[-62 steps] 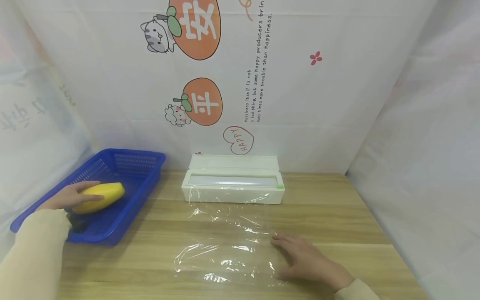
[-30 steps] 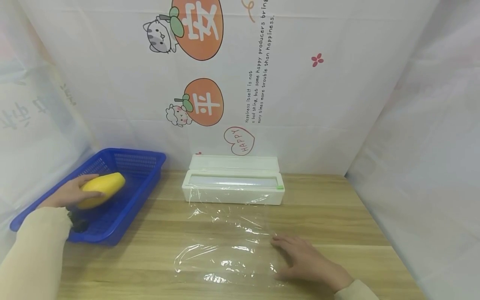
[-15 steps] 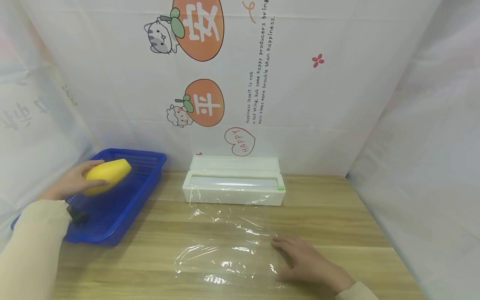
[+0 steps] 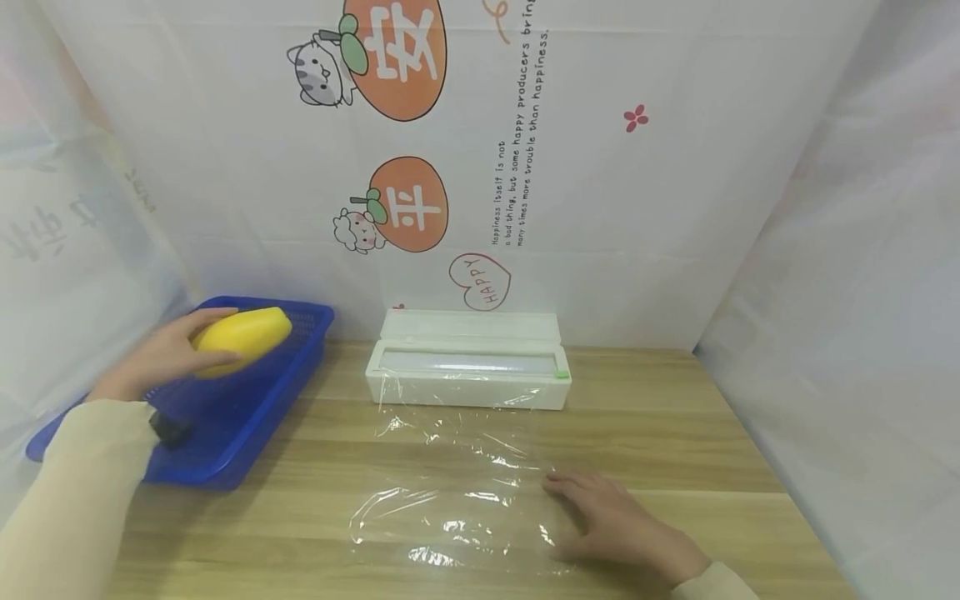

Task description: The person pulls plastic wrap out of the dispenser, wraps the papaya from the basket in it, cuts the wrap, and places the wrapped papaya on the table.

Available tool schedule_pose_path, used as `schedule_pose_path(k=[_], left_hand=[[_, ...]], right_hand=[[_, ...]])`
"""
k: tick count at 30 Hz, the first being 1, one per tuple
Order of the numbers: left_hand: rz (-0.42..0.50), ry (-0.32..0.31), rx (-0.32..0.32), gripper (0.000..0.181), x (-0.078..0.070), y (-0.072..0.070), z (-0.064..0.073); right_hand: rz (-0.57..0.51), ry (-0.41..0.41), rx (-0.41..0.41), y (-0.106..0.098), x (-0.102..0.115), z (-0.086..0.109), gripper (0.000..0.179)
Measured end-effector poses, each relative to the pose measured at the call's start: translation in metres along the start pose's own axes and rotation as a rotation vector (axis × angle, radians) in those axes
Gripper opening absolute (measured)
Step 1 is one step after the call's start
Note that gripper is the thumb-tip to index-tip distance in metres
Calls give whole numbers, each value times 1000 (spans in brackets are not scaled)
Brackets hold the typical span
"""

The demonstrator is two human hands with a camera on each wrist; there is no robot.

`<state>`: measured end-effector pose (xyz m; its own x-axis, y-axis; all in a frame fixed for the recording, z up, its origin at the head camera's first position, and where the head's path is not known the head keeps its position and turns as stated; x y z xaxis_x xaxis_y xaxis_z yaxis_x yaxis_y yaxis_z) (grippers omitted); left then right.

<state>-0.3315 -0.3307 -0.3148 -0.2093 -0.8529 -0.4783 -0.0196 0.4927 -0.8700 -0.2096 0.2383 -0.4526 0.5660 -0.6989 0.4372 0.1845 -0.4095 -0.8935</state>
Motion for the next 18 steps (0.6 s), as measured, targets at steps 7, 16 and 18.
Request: schedule_pose_path(k=[7, 16, 18], left_hand=[[-2, 34, -23, 88, -24, 6, -2], [-2, 133, -40, 84, -56, 25, -3], [-1, 161, -43, 83, -65, 30, -4]], right_hand=[[4, -5, -3, 2, -2, 0, 83], [-1, 4, -2, 1, -2, 0, 84], [-3, 7, 0, 1, -2, 0, 84]])
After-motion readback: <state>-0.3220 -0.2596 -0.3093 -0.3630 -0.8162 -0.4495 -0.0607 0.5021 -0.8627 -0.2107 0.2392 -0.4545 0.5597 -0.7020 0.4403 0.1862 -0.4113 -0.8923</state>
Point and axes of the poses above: each hand's wrist, its own z-axis away from the middle knuckle, its own y-axis out of the palm, x = y × z, the point moved 7 cm from there along -z, towards the middle knuckle, and after that the axes turned 5 degrees about -z, right-handed, at the moved point
